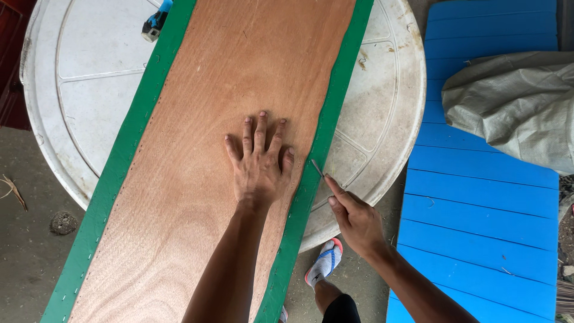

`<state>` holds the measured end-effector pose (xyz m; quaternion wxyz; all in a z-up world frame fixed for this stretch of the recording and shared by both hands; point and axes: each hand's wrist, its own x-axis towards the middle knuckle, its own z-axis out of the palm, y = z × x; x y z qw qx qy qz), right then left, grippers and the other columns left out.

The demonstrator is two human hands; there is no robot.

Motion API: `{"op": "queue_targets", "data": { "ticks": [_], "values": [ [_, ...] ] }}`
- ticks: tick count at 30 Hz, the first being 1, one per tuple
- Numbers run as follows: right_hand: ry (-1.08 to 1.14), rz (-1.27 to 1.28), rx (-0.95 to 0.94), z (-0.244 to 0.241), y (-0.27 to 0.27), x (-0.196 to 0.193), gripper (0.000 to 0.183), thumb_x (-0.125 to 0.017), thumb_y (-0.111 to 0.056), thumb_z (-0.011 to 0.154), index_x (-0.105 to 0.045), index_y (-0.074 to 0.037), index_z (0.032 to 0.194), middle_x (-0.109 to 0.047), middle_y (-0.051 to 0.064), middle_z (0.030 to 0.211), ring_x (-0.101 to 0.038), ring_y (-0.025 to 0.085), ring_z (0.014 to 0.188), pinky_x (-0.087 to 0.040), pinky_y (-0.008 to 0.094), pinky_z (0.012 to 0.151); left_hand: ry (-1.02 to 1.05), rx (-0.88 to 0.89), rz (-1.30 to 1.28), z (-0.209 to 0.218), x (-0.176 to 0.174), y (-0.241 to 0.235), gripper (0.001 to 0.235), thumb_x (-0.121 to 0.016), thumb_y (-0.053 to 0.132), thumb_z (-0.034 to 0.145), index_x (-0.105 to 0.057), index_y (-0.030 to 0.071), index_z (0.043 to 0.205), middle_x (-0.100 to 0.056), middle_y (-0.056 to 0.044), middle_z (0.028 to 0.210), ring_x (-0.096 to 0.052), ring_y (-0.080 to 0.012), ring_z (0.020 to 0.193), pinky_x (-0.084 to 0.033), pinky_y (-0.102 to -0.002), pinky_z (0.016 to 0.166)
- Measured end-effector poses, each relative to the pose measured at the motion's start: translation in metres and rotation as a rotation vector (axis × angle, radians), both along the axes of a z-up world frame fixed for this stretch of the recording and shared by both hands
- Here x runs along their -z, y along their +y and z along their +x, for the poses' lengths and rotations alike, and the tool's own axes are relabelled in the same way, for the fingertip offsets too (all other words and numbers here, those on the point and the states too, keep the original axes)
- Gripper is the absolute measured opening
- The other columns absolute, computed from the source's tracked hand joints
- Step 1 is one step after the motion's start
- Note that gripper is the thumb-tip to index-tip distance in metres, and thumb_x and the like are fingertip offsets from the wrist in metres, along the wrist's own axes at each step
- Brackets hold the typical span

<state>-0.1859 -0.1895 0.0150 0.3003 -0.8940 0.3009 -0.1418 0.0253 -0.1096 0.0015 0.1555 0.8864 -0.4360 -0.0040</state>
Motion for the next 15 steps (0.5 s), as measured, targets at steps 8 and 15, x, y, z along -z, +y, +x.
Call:
{"op": "queue_targets", "data": {
  "ticks": [8, 15],
  "values": [
    [0.323, -0.121, -0.052, 0.009, -0.033, -0.055, 0.038, -0.061, -0.025, 0.097, -0.067, -0.024, 0.135, -0.074, 0.005, 0.073, -0.068, 0.018, 0.05, -0.055, 0.036, 0.045, 0.017, -0.006, -0.001, 0.001, 0.0, -0.002, 0.058, -0.041, 0.048, 0.101, -0.041, 0.029, 0.155, -0.022, -0.009, 0.168, -0.018, -0.0367, 0.154, -0.003, -0.073, 0.118],
    [0.471, -0.234, -0.144, 0.02, -0.038, -0.078, 0.043, -0.06, -0.025, 0.097, -0.066, -0.026, 0.14, -0.068, 0.006, 0.062, -0.066, 0.02, 0.045, -0.055, 0.036, 0.04, 0.0, -0.004, -0.018, 0.001, 0.003, -0.001, 0.057, -0.04, 0.048, 0.102, -0.042, 0.028, 0.156, -0.024, -0.01, 0.168, -0.019, -0.0378, 0.154, -0.003, -0.073, 0.118]
  ]
}}
